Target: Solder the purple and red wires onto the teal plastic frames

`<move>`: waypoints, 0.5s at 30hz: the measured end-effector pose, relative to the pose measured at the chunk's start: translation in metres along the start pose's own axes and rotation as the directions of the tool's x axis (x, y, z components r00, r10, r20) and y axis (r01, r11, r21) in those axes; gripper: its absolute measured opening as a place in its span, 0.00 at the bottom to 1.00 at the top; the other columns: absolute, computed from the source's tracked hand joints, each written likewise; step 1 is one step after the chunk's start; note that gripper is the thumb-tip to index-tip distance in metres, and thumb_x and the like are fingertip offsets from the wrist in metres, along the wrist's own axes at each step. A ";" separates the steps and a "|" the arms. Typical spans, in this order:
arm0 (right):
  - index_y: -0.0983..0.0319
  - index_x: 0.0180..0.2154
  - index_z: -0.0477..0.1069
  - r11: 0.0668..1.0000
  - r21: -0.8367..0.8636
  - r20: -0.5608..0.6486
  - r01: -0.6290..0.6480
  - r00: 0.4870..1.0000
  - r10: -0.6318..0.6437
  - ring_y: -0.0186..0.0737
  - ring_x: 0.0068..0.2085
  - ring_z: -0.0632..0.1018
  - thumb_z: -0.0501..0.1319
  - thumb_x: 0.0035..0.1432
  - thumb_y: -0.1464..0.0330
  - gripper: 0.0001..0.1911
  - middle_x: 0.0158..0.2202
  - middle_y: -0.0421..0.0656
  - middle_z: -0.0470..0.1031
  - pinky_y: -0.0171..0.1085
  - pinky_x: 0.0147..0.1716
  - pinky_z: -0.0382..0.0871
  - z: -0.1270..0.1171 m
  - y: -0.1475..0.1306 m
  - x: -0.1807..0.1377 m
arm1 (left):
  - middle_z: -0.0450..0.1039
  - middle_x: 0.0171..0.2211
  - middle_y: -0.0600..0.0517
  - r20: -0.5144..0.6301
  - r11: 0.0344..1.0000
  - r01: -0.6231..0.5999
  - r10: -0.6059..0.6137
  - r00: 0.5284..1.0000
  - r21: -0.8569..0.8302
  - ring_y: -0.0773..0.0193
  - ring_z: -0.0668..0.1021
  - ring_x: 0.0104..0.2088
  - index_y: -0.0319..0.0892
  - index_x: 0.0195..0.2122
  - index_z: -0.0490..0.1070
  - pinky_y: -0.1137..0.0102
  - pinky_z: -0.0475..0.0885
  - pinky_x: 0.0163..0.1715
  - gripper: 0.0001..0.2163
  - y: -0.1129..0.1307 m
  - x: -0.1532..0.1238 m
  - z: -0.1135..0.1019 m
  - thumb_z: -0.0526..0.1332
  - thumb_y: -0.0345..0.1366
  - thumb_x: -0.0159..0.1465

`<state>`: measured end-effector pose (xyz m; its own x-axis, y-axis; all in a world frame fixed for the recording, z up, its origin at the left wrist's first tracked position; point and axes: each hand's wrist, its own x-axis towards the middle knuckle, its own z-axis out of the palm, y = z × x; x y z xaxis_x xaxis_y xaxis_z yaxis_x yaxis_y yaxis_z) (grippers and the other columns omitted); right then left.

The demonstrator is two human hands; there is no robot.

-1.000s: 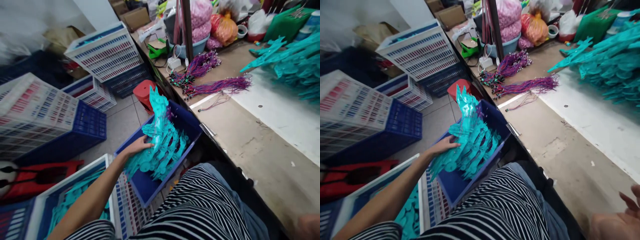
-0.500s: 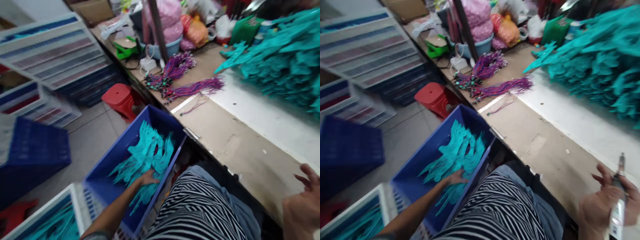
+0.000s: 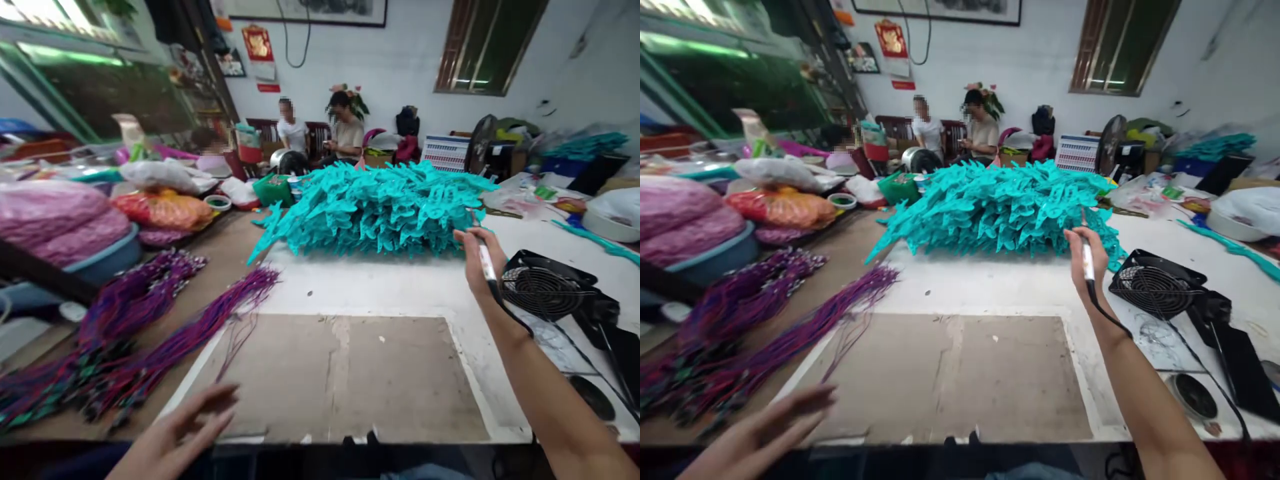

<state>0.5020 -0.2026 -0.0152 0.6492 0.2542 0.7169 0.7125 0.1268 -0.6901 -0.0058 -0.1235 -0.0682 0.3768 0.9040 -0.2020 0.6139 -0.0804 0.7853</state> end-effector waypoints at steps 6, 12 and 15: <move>0.58 0.44 0.68 0.919 -0.392 0.039 0.036 0.999 -0.023 0.49 0.50 0.77 0.61 0.55 0.64 0.14 0.47 0.46 0.78 0.49 0.54 0.68 0.027 0.029 0.121 | 0.81 0.45 0.44 0.093 0.868 -0.492 0.496 0.863 -0.065 0.48 0.82 0.44 0.44 0.42 0.79 0.57 0.78 0.47 0.22 0.175 0.121 0.064 0.64 0.55 0.54; 0.59 0.43 0.67 0.892 -0.441 0.006 -0.096 0.994 0.110 0.51 0.47 0.75 0.67 0.49 0.62 0.20 0.42 0.47 0.75 0.51 0.51 0.67 0.019 0.076 0.213 | 0.72 0.59 0.38 0.172 0.753 -0.651 0.656 0.735 -0.094 0.46 0.73 0.60 0.37 0.54 0.73 0.58 0.67 0.60 0.22 0.307 0.212 0.162 0.63 0.43 0.61; 0.58 0.42 0.66 0.897 -0.418 0.012 -0.143 0.987 0.162 0.49 0.42 0.74 0.70 0.45 0.57 0.24 0.38 0.45 0.73 0.50 0.48 0.69 0.024 0.102 0.233 | 0.70 0.61 0.37 0.145 0.783 -0.622 0.615 0.775 0.004 0.44 0.69 0.64 0.37 0.57 0.70 0.58 0.62 0.62 0.22 0.364 0.248 0.203 0.62 0.41 0.64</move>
<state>0.7196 -0.1075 0.0785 0.7531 0.2825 0.5942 0.6579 -0.3228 -0.6804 0.4514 -0.0140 0.0490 0.7698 0.5909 0.2414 0.2494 -0.6266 0.7384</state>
